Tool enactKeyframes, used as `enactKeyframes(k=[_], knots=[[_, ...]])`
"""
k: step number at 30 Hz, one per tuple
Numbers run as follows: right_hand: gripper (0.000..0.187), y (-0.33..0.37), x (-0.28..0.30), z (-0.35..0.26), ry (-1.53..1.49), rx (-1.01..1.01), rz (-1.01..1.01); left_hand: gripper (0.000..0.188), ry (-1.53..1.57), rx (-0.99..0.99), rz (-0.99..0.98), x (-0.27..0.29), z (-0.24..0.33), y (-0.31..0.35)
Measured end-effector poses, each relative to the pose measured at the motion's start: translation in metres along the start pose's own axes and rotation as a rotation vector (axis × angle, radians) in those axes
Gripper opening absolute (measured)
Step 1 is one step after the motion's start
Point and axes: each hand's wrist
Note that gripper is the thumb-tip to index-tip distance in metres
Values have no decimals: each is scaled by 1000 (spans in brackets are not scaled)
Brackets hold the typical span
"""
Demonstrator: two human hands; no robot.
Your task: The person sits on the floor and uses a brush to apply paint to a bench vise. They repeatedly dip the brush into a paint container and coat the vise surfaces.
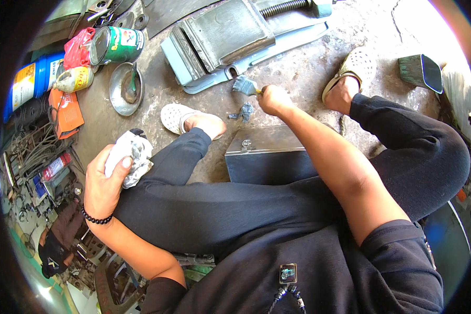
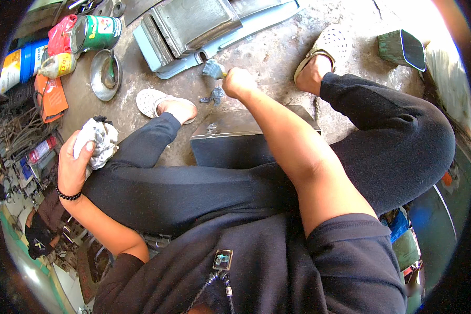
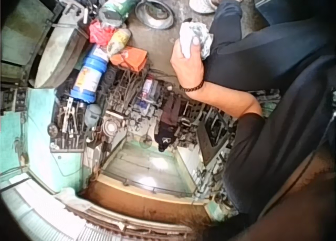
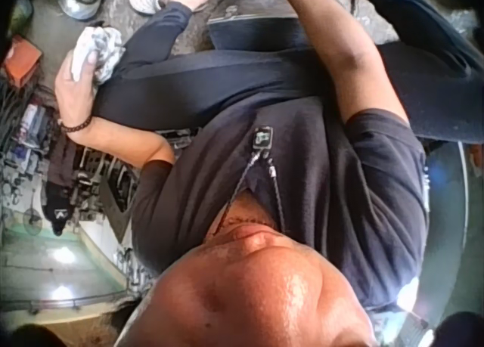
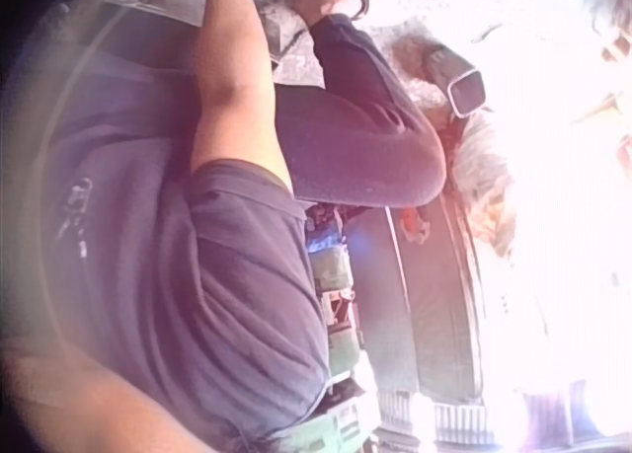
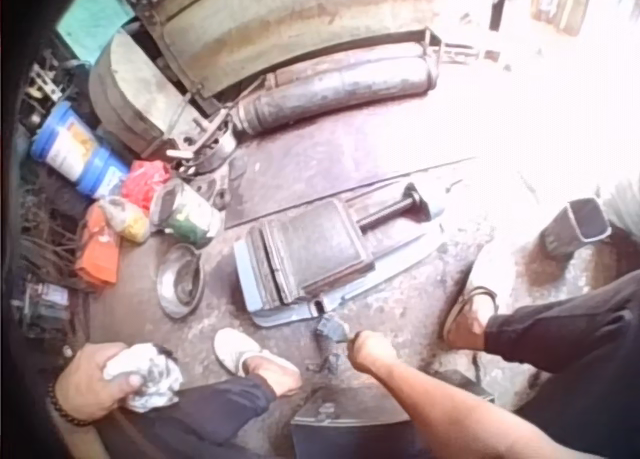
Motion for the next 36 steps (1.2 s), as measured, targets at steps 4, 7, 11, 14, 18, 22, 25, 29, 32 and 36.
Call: enactKeyframes(k=[4,7,11,14,18,22,25,29,32,36], knots=[[32,-2,11,2,-5,-7,47,41,-3,-5,3,0,-3,1],[32,-3,14,0,-9,-19,53,41,14,1,14,-1,-6,3],[33,-3,6,-4,-3,45,60,41,40,9,18,-2,-10,4],[34,1,-5,-7,46,64,-37,41,50,2,16,-2,-12,5],[33,14,-19,-12,63,54,-113,39,49,25,5,-1,-14,7],[32,17,-22,-23,79,97,-141,38,69,21,31,-4,-18,13],[28,15,-24,-34,76,88,-130,38,80,27,36,-5,-23,18],[24,12,-30,-45,96,78,-99,39,82,42,34,-4,-31,27],[24,10,-36,-46,77,54,-51,39,88,38,57,-5,-37,34],[25,4,-41,-46,39,59,-12,39,159,46,70,-5,-44,39]])
Point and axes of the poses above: each hand's wrist, its own y-axis away from the middle knuckle, its own x-axis out of the back of the hand, z = x × y, and after that the axes turned 6 degrees about -y, right-handed
